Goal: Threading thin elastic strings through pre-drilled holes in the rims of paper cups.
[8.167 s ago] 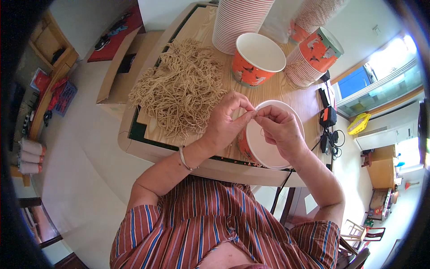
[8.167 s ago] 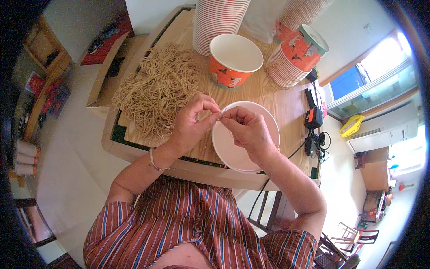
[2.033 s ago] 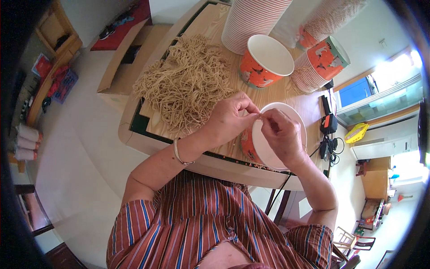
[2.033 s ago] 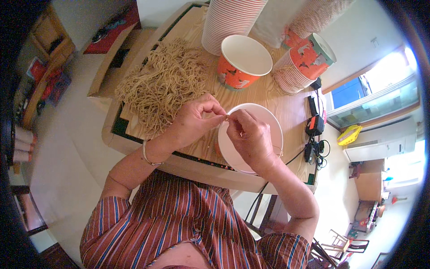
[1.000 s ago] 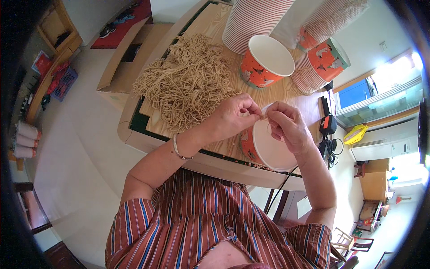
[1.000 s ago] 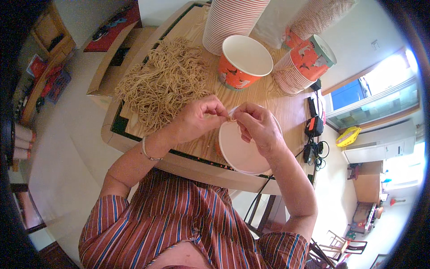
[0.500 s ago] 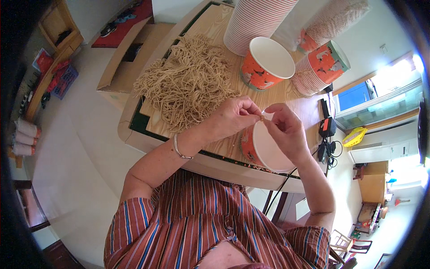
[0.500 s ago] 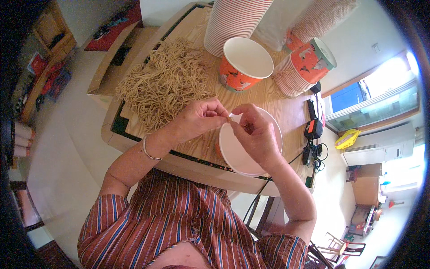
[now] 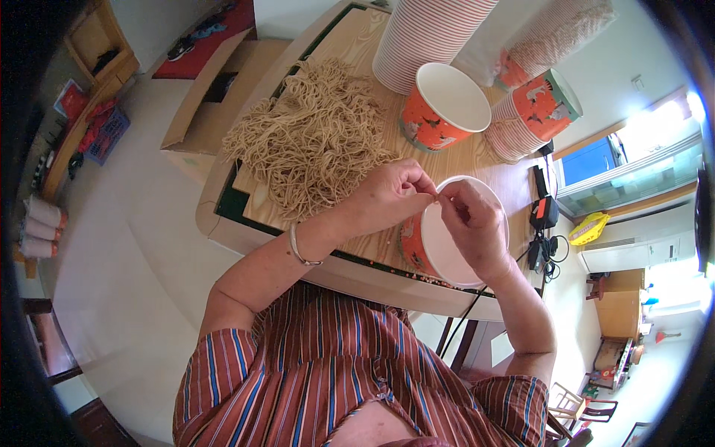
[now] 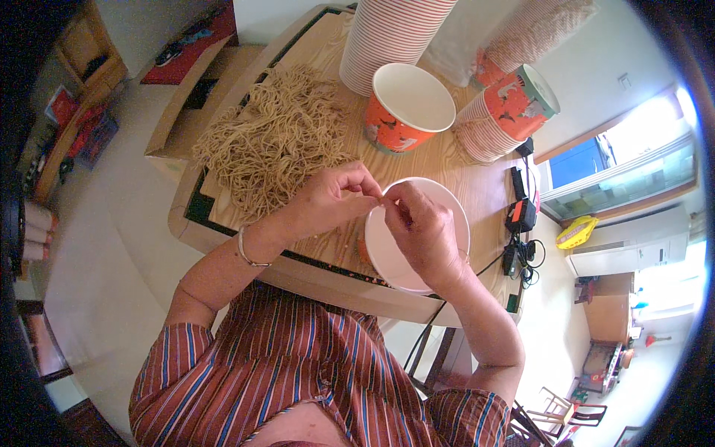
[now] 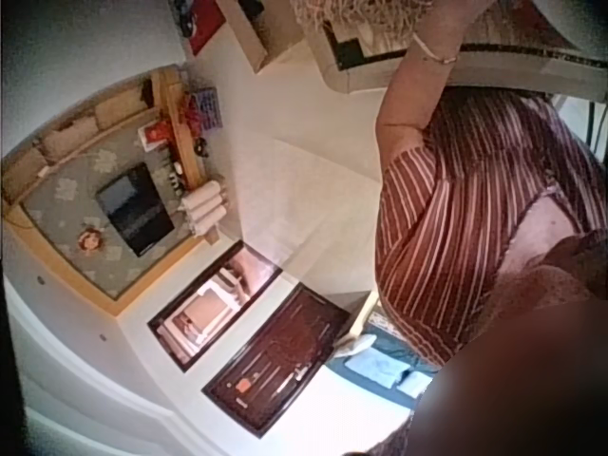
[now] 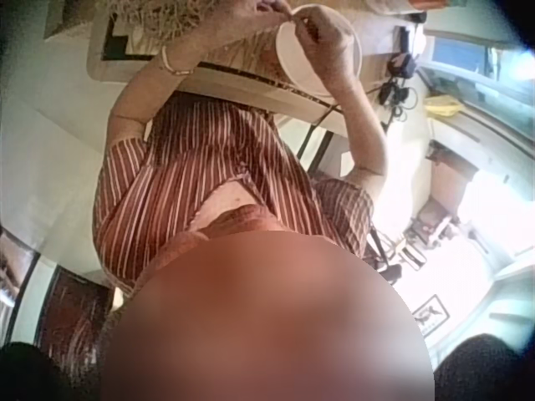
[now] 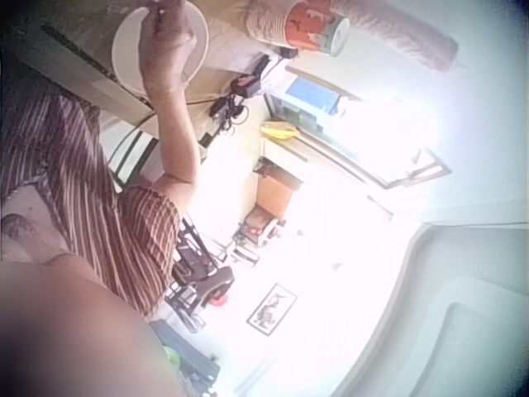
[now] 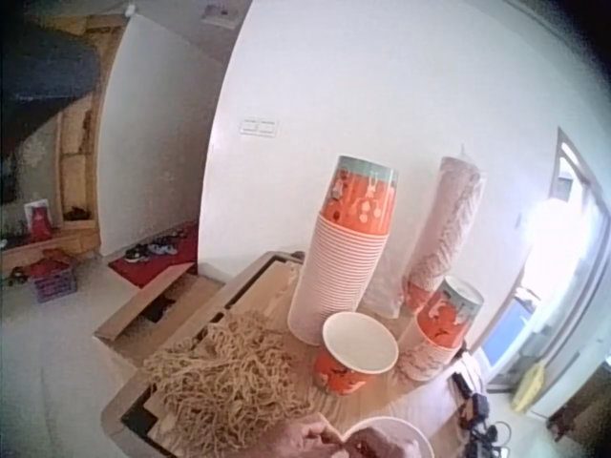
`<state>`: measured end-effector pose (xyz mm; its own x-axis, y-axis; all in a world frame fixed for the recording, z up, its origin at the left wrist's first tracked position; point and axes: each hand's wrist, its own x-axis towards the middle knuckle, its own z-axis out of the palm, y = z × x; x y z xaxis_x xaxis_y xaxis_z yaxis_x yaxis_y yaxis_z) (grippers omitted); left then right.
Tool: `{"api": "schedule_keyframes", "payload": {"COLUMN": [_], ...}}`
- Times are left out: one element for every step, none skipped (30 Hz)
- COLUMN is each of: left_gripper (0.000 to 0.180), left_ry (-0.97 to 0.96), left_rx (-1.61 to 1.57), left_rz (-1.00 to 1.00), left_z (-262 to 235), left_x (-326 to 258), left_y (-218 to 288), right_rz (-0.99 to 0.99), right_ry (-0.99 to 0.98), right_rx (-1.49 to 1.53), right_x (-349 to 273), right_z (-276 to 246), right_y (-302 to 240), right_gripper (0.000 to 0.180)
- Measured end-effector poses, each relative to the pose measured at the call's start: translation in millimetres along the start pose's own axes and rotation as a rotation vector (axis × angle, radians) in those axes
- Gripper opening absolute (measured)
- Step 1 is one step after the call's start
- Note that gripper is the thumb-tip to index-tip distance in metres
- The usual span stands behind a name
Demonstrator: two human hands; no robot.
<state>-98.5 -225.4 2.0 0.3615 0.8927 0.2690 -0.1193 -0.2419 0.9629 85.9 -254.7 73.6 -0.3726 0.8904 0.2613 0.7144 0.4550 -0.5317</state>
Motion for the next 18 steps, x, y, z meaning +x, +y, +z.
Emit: {"api": "schedule_keyframes", "payload": {"left_gripper": [0.015, 0.014, 0.014, 0.014, 0.013, 0.013, 0.013, 0.014, 0.015, 0.015, 0.015, 0.015, 0.015, 0.015, 0.016, 0.016, 0.015, 0.016], "left_ry": [0.000, -0.009, -0.018, -0.018, -0.009, 0.000, 0.000, 0.030, 0.060, 0.058, 0.062, 0.066, 0.067, 0.072, 0.078, 0.077, 0.081, 0.086], "left_rx": [0.000, 0.074, 0.149, 0.149, 0.159, 0.170, 0.169, 0.165, 0.161, 0.160, 0.169, 0.178, 0.179, 0.172, 0.164, 0.165, 0.181, 0.198], "left_rz": [-0.001, 0.015, 0.030, 0.029, 0.050, 0.071, 0.070, 0.098, 0.126, 0.126, 0.136, 0.146, 0.145, 0.146, 0.147, 0.146, 0.150, 0.154], "left_z": [-0.1, -0.3, -0.4, -0.1, 0.4, 1.0, 1.8, 3.3, 4.3, 5.3, 6.2, 6.8, 6.9, 7.1, 7.2, 7.3, 7.5, 7.8], "left_x": [-0.1, -0.2, -0.3, -0.7, -1.3, -1.9, -2.1, -2.0, -2.0, -1.9, -1.7, -1.7, -2.2, -2.6, -3.0, -3.1, -3.1, -3.1], "left_y": [0.2, 0.4, 0.4, 0.5, 0.6, 0.6, 0.0, -0.8, -1.4, -1.1, -0.7, -0.5, -0.8, -1.4, -1.7, -1.7, -1.5, -1.1], "right_rz": [0.050, 0.100, 0.101, 0.185, 0.270, 0.270, 0.343, 0.416, 0.416, 0.434, 0.451, 0.452, 0.477, 0.501, 0.501, 0.526, 0.551, 0.552], "right_ry": [-0.025, -0.049, -0.049, -0.065, -0.080, -0.081, -0.098, -0.116, -0.117, -0.135, -0.154, -0.152, -0.162, -0.172, -0.173, -0.197, -0.220, -0.219], "right_rx": [0.048, 0.096, 0.097, 0.228, 0.360, 0.360, 0.422, 0.484, 0.485, 0.492, 0.499, 0.498, 0.527, 0.556, 0.557, 0.620, 0.683, 0.683], "right_x": [2.0, 3.9, 5.2, 6.3, 7.1, 7.7, 8.7, 9.5, 10.0, 9.6, 9.2, 9.3, 10.0, 10.6, 11.0, 11.4, 11.7, 11.7], "right_z": [-0.6, -1.1, 0.2, 2.8, 4.1, 3.2, 1.4, 0.7, 0.7, -0.5, -1.3, -2.4, -3.7, -4.7, -5.4, -6.3, -7.1, -7.5], "right_y": [2.5, 5.5, 10.7, 17.6, 20.7, 19.6, 16.6, 15.1, 16.6, 18.8, 20.1, 18.2, 14.6, 12.4, 12.1, 12.5, 13.1, 14.1], "right_gripper": [0.008, 0.008, 0.008, 0.008, 0.009, 0.009, 0.009, 0.010, 0.010, 0.010, 0.010, 0.010, 0.010, 0.010, 0.010, 0.010, 0.009, 0.009]}}
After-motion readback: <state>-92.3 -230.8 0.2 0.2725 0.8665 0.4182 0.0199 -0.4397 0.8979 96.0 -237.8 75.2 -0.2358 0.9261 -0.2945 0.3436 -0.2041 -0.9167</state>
